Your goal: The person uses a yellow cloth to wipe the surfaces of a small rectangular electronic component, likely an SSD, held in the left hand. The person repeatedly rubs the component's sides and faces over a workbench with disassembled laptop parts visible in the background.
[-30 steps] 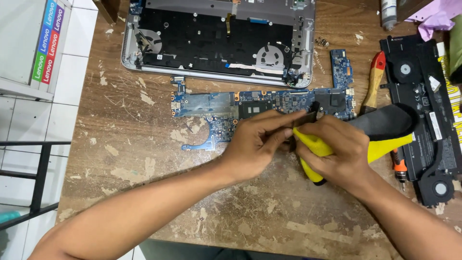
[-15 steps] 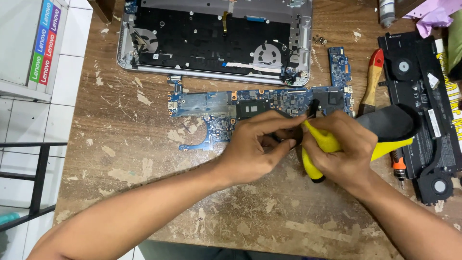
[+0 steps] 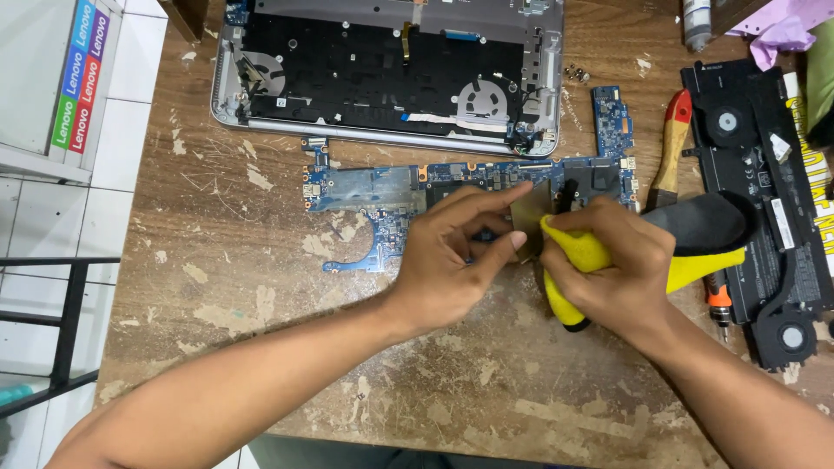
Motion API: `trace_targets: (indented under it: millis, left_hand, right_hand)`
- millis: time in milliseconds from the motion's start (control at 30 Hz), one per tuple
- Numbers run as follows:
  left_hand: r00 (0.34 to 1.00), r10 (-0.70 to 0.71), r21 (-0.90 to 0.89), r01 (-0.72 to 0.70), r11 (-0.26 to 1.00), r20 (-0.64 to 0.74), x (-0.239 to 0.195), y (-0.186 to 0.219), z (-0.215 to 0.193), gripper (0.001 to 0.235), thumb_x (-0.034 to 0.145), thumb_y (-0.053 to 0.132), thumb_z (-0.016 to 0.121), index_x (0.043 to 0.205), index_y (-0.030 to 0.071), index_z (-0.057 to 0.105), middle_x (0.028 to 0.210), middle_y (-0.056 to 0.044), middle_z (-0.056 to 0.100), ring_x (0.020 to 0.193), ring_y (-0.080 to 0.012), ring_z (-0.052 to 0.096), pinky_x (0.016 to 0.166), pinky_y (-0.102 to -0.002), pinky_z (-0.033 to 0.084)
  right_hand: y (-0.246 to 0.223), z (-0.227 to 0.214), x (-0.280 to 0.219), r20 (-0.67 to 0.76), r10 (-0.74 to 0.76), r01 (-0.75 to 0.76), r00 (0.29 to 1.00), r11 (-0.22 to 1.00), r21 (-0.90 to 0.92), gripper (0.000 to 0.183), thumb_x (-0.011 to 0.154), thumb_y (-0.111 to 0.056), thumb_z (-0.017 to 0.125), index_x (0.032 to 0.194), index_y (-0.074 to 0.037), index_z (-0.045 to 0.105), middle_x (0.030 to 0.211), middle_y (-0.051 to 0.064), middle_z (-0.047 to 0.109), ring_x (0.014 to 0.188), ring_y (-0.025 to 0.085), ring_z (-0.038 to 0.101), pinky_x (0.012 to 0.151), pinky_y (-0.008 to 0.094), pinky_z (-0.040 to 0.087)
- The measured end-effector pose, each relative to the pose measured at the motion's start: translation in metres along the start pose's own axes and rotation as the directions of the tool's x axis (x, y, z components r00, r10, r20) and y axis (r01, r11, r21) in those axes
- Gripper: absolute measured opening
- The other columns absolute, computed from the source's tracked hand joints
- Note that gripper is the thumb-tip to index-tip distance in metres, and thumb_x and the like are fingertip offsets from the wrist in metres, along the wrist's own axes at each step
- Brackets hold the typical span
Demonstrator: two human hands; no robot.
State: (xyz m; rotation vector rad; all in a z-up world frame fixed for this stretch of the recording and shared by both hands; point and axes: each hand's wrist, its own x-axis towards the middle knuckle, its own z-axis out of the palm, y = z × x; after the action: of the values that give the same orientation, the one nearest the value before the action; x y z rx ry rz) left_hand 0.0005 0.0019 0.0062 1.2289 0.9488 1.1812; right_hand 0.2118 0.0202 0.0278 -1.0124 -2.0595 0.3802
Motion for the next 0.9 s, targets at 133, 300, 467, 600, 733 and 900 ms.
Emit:
trace_targets:
  millis: [133,300,467,600,733,900]
  left_hand:
    - [1.000,0.010,-0.049,-0.011,0.999,-0.021,0.001,0.003,0.000,0.050,0.104,-0.002,0.077,0.149,0.014,0.064,0.121,-0.008,0.066,0.103,-0.0185,0.083,0.057,-0.014,0.067]
    - [0.998,-0.003,-0.189,-0.008,0.982,-0.058,0.002,0.005,0.002,0.046,0.102,-0.001,0.074,0.147,0.006,0.062,0.114,-0.015,0.071,0.100,-0.0239,0.079,0.092,-0.034,0.077]
    - [0.998,0.034,-0.095,-0.038,0.995,-0.044,0.001,0.002,0.001,0.046,0.104,0.000,0.074,0.148,0.009,0.063,0.123,-0.012,0.068,0.103,-0.0201,0.079,0.076,-0.024,0.070]
    - [0.997,0.065,0.000,-0.065,0.998,-0.047,0.002,0.001,0.000,0.046,0.104,0.003,0.076,0.148,0.012,0.064,0.120,-0.009,0.067,0.101,-0.0174,0.079,0.074,-0.019,0.071]
    - [1.000,0.026,0.010,-0.026,1.000,-0.008,0.002,-0.003,-0.001,0.047,0.105,0.004,0.075,0.150,0.016,0.063,0.122,-0.008,0.064,0.109,-0.0197,0.078,0.077,-0.019,0.074]
    - [0.993,0.021,0.180,-0.042,0.983,0.116,0.001,0.008,-0.003,0.041,0.110,0.033,0.062,0.150,0.024,0.061,0.147,-0.012,0.072,0.113,-0.0196,0.079,0.073,-0.020,0.073]
  right_hand:
    - [-0.006,-0.001,0.006,0.032,-0.015,0.015,0.999,1.000,-0.016,0.008,0.089,0.009,0.077,0.097,0.007,0.076,0.086,0.018,0.076,0.070,0.024,0.069,0.066,0.034,0.052]
    - [-0.007,-0.004,0.008,0.118,-0.036,0.035,0.992,0.999,0.010,0.013,0.089,0.006,0.079,0.101,0.005,0.075,0.088,0.016,0.073,0.071,0.022,0.068,0.066,0.032,0.052]
    - [0.001,-0.004,0.007,0.186,-0.163,0.160,0.969,0.987,0.033,0.011,0.090,0.000,0.079,0.101,0.000,0.077,0.082,0.011,0.068,0.066,0.021,0.061,0.061,0.034,0.046]
    - [0.001,-0.004,0.008,0.206,-0.215,0.211,0.955,0.977,0.039,0.012,0.091,-0.001,0.081,0.102,-0.001,0.077,0.084,0.010,0.068,0.067,0.021,0.061,0.062,0.034,0.047]
    - [0.001,-0.002,0.005,0.211,-0.185,0.186,0.960,0.982,0.014,0.015,0.092,-0.004,0.081,0.105,-0.001,0.075,0.087,0.011,0.069,0.071,0.023,0.063,0.065,0.035,0.049]
    - [0.002,0.000,0.000,0.106,-0.155,0.157,0.982,0.987,-0.017,0.014,0.092,0.004,0.081,0.105,0.005,0.076,0.087,0.016,0.070,0.069,0.024,0.063,0.064,0.034,0.049]
